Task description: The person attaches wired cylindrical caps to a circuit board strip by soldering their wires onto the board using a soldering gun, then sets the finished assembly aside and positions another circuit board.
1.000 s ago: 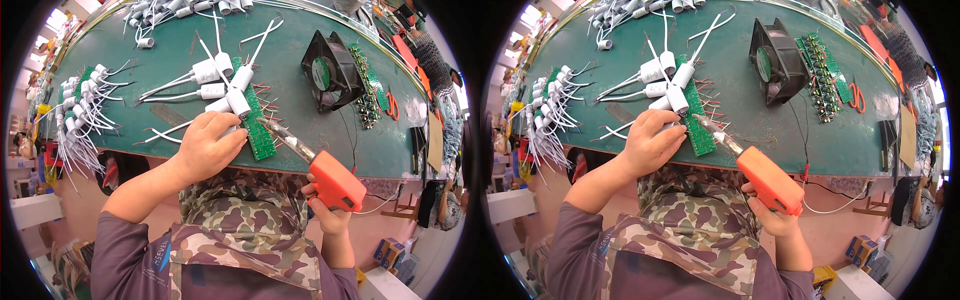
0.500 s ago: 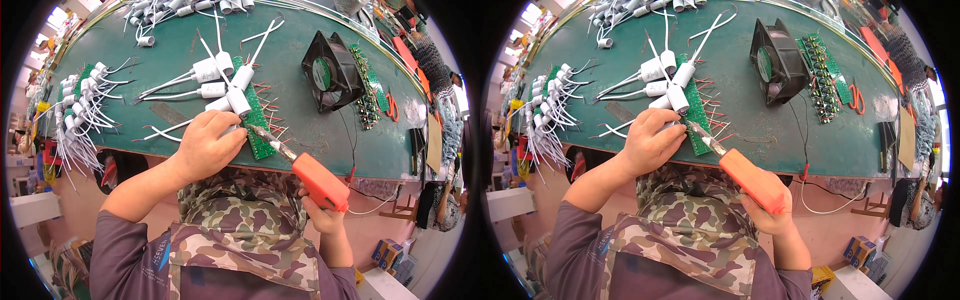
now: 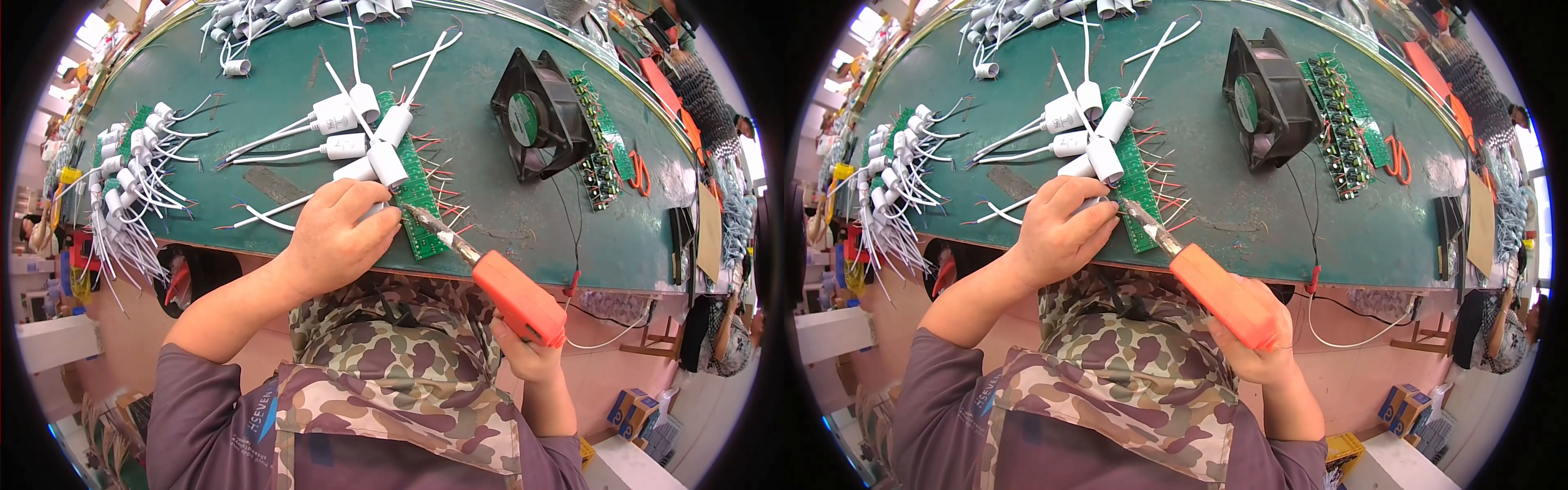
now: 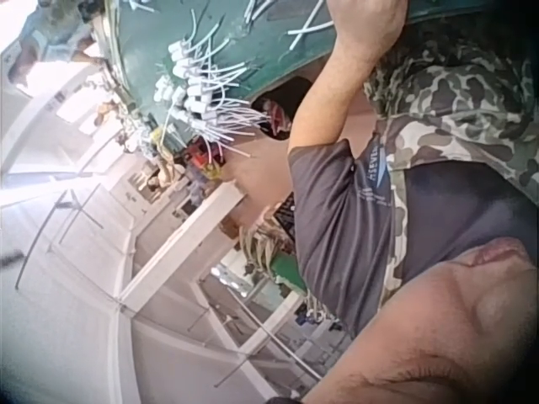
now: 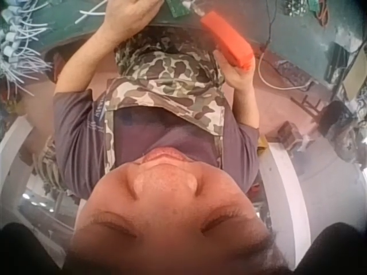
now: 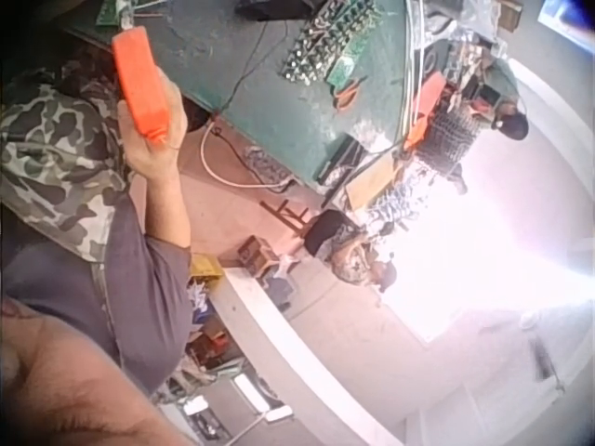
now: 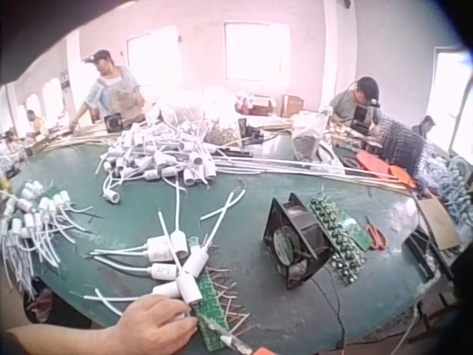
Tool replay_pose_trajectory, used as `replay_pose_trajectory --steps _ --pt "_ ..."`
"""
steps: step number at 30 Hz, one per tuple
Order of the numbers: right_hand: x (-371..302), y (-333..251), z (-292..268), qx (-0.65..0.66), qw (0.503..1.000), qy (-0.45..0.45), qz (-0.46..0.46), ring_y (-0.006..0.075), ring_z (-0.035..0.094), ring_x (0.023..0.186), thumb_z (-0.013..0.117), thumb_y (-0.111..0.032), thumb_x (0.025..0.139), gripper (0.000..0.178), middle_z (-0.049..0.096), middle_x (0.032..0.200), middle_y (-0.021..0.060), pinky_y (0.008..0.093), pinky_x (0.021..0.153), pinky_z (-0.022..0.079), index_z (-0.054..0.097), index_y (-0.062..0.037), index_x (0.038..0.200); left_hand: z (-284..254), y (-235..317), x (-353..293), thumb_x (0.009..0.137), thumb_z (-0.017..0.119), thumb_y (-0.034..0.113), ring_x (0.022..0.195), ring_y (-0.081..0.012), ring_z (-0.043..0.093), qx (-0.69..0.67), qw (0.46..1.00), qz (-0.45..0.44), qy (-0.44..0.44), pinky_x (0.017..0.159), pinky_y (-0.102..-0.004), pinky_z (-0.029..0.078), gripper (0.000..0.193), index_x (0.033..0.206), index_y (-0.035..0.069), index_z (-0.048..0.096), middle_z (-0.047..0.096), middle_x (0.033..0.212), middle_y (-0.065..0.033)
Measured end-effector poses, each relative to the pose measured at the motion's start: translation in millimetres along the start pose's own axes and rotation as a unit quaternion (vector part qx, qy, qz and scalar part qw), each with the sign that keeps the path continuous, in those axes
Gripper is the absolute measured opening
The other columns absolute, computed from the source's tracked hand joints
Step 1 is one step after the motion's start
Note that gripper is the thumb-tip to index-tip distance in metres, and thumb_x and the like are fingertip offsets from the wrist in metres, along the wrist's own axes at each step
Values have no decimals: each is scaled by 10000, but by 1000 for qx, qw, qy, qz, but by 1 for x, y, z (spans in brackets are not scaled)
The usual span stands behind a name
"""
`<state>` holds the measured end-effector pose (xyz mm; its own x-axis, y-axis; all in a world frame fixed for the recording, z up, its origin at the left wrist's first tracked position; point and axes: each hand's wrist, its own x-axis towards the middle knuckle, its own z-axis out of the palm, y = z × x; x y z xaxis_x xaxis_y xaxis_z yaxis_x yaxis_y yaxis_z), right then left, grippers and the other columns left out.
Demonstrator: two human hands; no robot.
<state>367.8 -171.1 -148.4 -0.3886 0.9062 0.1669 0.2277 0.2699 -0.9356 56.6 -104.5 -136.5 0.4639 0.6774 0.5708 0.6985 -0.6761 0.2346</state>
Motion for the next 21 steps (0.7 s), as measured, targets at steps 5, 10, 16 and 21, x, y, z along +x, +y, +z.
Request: replay_pose_trajectory --steps 5,10,16,21 --pt "-4 -3 0 57 997 47 25 278 647 1003 698 -10 800 404 661 1148 165 366 877 493 602 38 1190 1 0 0 709 741 65 835 -291 597 4 1000 0 1 714 -391 492 250 937 41 644 593 979 -103" --pt "-1 -14 -2 65 994 77 32 254 643 937 678 -3 814 334 666 1131 173 339 830 490 646 42 1143 -1 -1 -3 706 742 70 837 -288 597 0 1000 -1 -1 719 -397 489 253 940 45 647 595 979 -102" --pt "0 -4 -7 57 997 35 -24 199 625 807 672 16 814 431 638 1136 221 330 740 521 555 77 1224 -1 1 0 708 738 72 832 -288 597 -3 1000 -3 0 722 -395 488 245 936 44 650 597 971 -100" --pt "-1 -4 -5 70 997 33 -6 201 618 800 659 28 821 413 640 1080 196 333 728 518 554 86 1216 0 2 1 701 730 75 828 -274 591 3 1000 -5 8 719 -394 482 232 911 60 633 586 973 -88"
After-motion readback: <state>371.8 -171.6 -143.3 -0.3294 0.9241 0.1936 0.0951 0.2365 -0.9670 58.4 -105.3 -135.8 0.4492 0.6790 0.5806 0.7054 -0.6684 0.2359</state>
